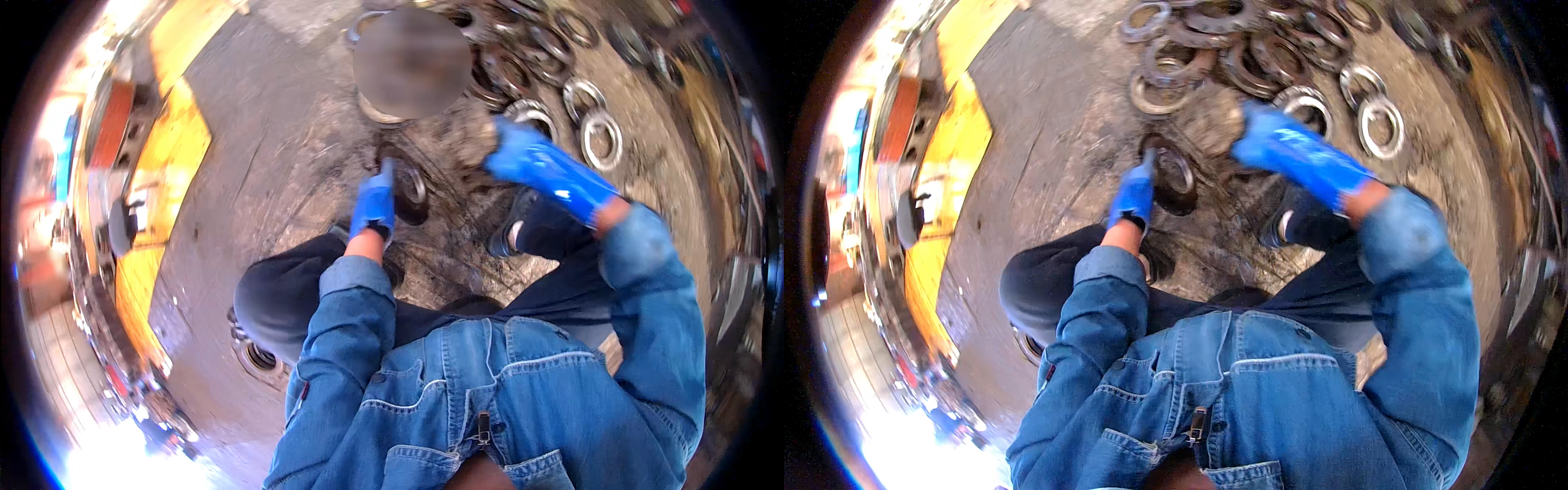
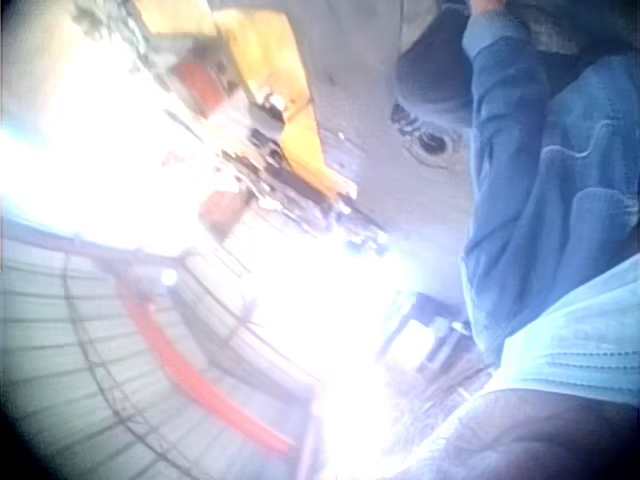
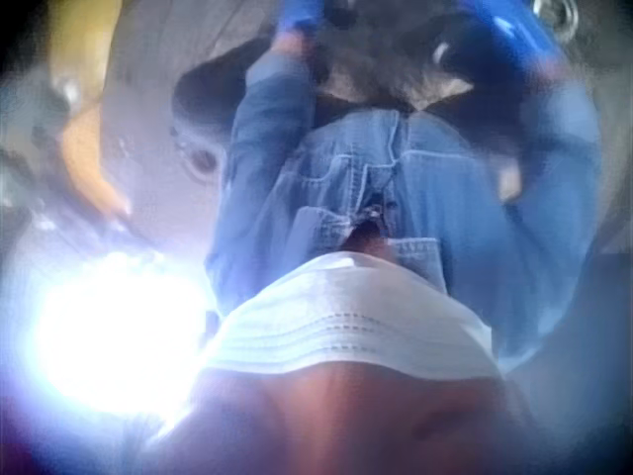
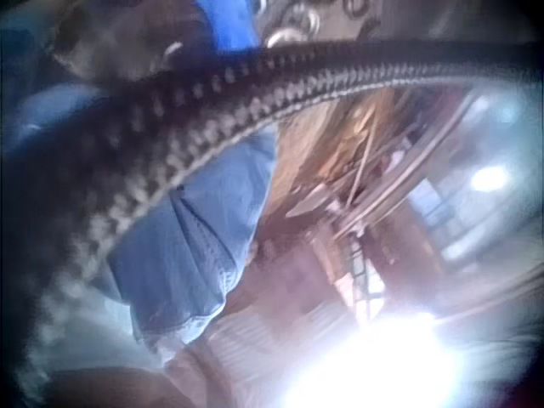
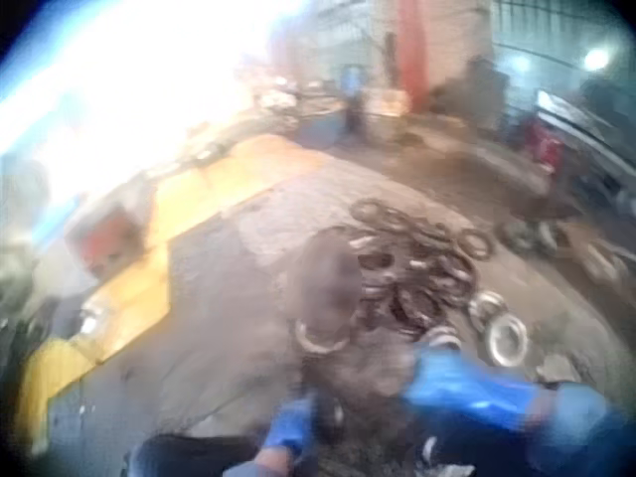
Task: The person sits on the floor and cleans a pile of rusty metal rings using a grey cloth. They pick up individual rings, wipe them thoroughly, and place them into a separate stack. The process is repeated for multiple rings throughout the clip.
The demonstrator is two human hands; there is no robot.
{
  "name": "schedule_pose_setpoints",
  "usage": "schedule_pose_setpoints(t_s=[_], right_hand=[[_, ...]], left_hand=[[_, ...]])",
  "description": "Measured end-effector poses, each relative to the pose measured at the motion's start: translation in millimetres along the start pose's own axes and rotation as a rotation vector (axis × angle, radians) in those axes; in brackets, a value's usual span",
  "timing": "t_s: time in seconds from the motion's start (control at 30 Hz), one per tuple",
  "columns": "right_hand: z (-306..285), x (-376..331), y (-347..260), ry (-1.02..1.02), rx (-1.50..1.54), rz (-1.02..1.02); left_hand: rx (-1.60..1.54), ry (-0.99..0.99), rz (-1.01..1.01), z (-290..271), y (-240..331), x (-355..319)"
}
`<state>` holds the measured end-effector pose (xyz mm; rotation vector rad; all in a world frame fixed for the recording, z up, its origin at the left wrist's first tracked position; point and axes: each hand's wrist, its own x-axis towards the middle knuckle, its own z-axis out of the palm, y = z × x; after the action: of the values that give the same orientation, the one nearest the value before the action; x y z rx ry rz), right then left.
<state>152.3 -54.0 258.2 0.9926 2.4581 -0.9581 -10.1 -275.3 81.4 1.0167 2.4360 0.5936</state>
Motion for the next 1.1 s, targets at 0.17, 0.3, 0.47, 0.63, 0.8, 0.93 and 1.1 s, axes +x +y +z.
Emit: schedule_pose_setpoints(t_s=[0.17,0.3,0.47,0.63,0.8,0.93,1.1], right_hand=[[-37,-24,21,0.121,0.301,-0.441],[-11,21,64,0.154,0.736,-0.42],[2,39,91,0.283,0.483,-0.364],[-4,62,133,0.379,0.282,-0.209],[-5,50,115,0.304,0.532,-0.114],[9,66,140,0.152,0.575,-0.201],[12,90,209,0.113,0.805,-0.091]], left_hand=[[-0.337,0.191,0.286,50,42,27],[-0.675,0.01,-0.359,-4,32,7],[-0.426,0.073,-0.288,-70,-4,5],[0.686,-0.209,0.016,-215,-33,20],[-0.094,0.025,-0.285,-280,-130,-45],[-0.467,0.252,-0.584,-283,-210,-113],[-0.397,0.429,-0.934,-271,-237,-152]])
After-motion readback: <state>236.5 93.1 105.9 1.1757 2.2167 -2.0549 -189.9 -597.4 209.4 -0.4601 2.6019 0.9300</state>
